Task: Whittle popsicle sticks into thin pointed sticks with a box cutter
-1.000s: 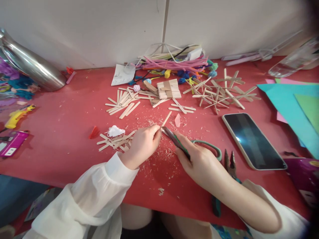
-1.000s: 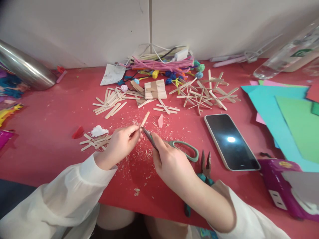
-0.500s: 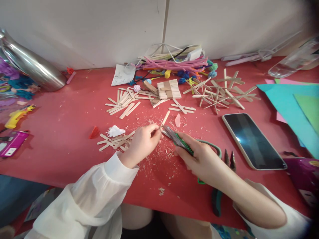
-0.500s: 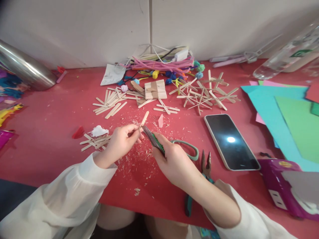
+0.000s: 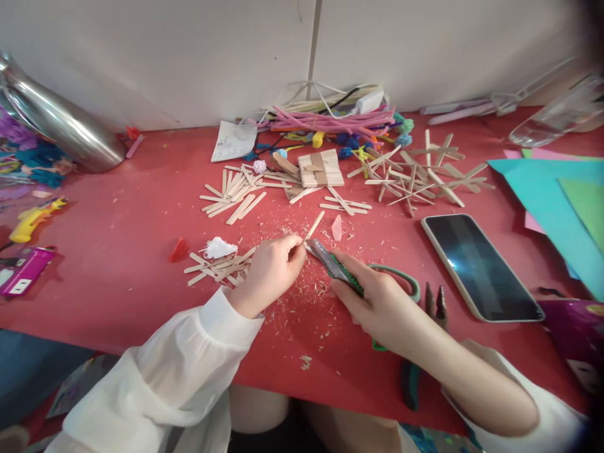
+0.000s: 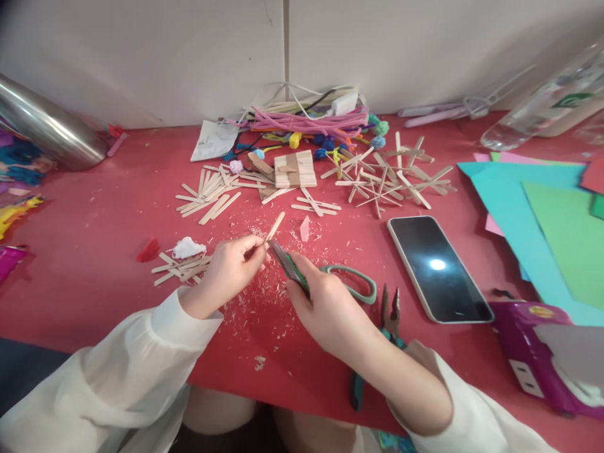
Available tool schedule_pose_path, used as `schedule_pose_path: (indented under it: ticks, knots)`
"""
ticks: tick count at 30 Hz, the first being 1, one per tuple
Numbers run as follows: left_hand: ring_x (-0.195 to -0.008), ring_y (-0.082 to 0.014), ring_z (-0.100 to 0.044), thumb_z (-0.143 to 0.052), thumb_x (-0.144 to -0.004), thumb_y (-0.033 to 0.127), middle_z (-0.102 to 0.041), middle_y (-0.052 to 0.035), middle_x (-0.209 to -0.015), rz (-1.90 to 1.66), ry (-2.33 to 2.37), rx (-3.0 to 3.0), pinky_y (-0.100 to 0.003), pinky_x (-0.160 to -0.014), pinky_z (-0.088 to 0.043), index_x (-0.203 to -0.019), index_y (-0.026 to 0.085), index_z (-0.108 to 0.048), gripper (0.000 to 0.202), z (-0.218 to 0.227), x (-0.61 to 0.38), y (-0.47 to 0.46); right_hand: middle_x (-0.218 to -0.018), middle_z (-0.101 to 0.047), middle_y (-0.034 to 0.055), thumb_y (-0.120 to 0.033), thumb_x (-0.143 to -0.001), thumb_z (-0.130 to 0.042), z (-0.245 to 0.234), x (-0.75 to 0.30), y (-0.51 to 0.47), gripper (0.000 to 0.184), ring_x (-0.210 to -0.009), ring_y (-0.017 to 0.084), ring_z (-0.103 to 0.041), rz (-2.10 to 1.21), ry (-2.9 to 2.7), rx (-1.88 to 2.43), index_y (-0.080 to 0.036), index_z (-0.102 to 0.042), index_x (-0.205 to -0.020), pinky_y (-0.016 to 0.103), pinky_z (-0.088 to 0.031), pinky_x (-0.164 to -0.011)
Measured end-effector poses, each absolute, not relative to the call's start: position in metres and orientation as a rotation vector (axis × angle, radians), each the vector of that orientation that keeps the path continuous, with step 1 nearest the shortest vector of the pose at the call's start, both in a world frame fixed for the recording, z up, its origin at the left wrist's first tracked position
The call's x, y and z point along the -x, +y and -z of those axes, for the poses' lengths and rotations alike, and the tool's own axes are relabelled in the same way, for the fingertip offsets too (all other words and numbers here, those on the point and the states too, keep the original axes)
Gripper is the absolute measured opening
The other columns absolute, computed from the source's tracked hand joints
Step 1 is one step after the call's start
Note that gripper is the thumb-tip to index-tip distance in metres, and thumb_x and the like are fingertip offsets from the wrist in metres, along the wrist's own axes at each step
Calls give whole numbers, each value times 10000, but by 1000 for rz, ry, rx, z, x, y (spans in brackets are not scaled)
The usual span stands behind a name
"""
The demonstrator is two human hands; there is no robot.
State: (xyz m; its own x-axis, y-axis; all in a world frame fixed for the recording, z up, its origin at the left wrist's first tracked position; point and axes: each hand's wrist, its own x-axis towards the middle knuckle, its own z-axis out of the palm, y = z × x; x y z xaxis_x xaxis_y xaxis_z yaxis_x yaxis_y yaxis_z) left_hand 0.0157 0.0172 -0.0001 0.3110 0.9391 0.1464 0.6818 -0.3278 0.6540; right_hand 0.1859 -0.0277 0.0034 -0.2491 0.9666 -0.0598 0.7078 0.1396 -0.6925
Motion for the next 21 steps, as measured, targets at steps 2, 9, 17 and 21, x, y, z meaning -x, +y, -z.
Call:
schedule_pose_path:
  ticks: [2, 9, 17, 21]
  knots:
    - [-501, -99, -511, -465, -842, 173, -557, 9, -558, -703, 1448, -2133, -204, -489, -340, -650, 159, -520, 200, 1, -16, 18, -530, -600, 12, -216, -837, -360, 2, -186, -29, 405, -421, 142, -561, -511, -2191, 1571, -74, -510, -1184, 230, -419, -408]
    - [-470, -90, -473, -471, -823, 175, -522, 25, -527, -673, 1470, -2119, -201, -470, -311, -603, 162, -497, 221, 0, -17, 19, -758, -684, 145, -160, -818, -328, 10, -183, -35, 458, -458, 184, -589, -301, -2257, 1608, -46, -512, -1221, 261, -371, -376]
    - [-536, -117, -560, -460, -847, 202, -605, -14, -595, -736, 1393, -2047, -213, -507, -387, -655, 164, -538, 210, 4, -16, 21, -552, -620, -16, -231, -859, -387, -2, -188, -27, 347, -415, 122, -563, -656, -2161, 1596, -131, -509, -1168, 207, -418, -402]
    - [-515, -106, -537, -458, -851, 208, -581, -2, -577, -728, 1403, -2073, -207, -496, -370, -642, 167, -513, 220, 4, -15, 21, -567, -594, -47, -271, -871, -381, -7, -189, -25, 338, -351, 84, -489, -1161, -1889, 1553, -159, -461, -1180, 190, -393, -347]
